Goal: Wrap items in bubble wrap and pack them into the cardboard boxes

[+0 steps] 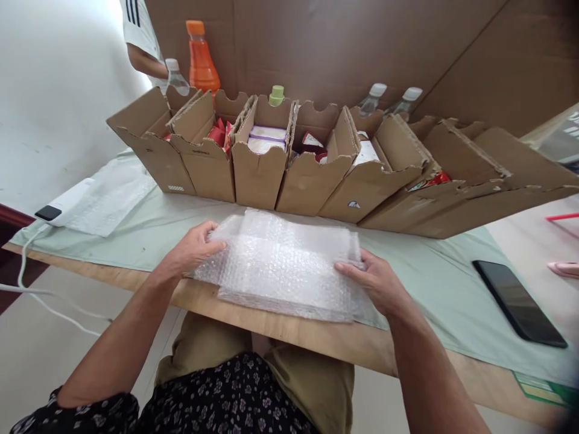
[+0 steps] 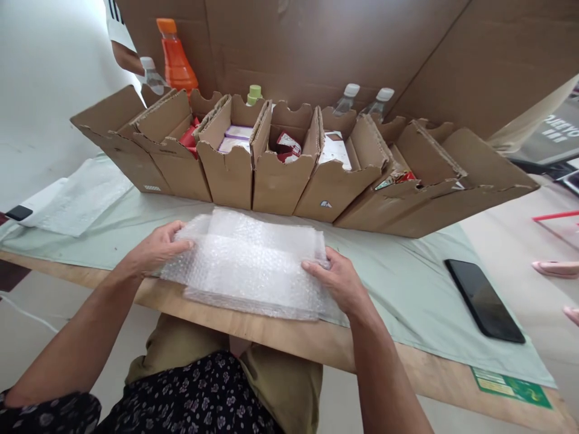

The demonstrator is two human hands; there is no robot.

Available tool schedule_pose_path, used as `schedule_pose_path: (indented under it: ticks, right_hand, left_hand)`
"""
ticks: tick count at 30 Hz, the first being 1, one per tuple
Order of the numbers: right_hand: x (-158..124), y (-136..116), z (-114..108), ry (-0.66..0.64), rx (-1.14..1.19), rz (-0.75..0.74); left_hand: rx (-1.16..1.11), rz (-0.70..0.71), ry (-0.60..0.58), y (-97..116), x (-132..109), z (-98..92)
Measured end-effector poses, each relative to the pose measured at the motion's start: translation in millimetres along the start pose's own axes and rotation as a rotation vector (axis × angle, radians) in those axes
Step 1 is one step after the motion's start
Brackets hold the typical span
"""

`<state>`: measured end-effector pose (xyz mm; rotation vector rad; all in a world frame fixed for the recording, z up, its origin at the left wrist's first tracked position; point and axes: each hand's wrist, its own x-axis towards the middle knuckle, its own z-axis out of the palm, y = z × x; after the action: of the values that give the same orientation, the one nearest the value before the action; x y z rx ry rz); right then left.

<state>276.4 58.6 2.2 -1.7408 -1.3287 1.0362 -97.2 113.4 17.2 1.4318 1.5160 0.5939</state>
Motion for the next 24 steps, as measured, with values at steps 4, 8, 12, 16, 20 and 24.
schedule_pose_path:
  ticks: [4, 8, 12, 16, 20, 24]
  right_hand:
    - [7, 6, -3, -0.088, 0.091, 0.092]
    - [4, 8, -2, -0.082, -0.042, 0.003]
    - [-5, 6, -1, -0.01, -0.149, -0.058]
    - [-17, 12, -22, -0.037, -0.162, -0.048]
    - [-18, 30, -49, -0.057, -0.171, 0.009]
    - [-21, 31, -52, -0.013, -0.284, -0.116]
  left_hand:
    - [-0.195, -0.059, -0.029, -21, 5, -0.1]
    - [-0.203, -0.067, 0.007, -29, 4, 0.2]
    - [-0.197, -0.027, 0.011, -21, -11, 2.8]
    - [-0.129, 0.008, -0.038, -16, -33, 0.5]
    - [-0.158, 0.017, 0.056, -19, -40, -4.7]
    - [0.026, 0.165, 0.155, -7, -30, -1.0]
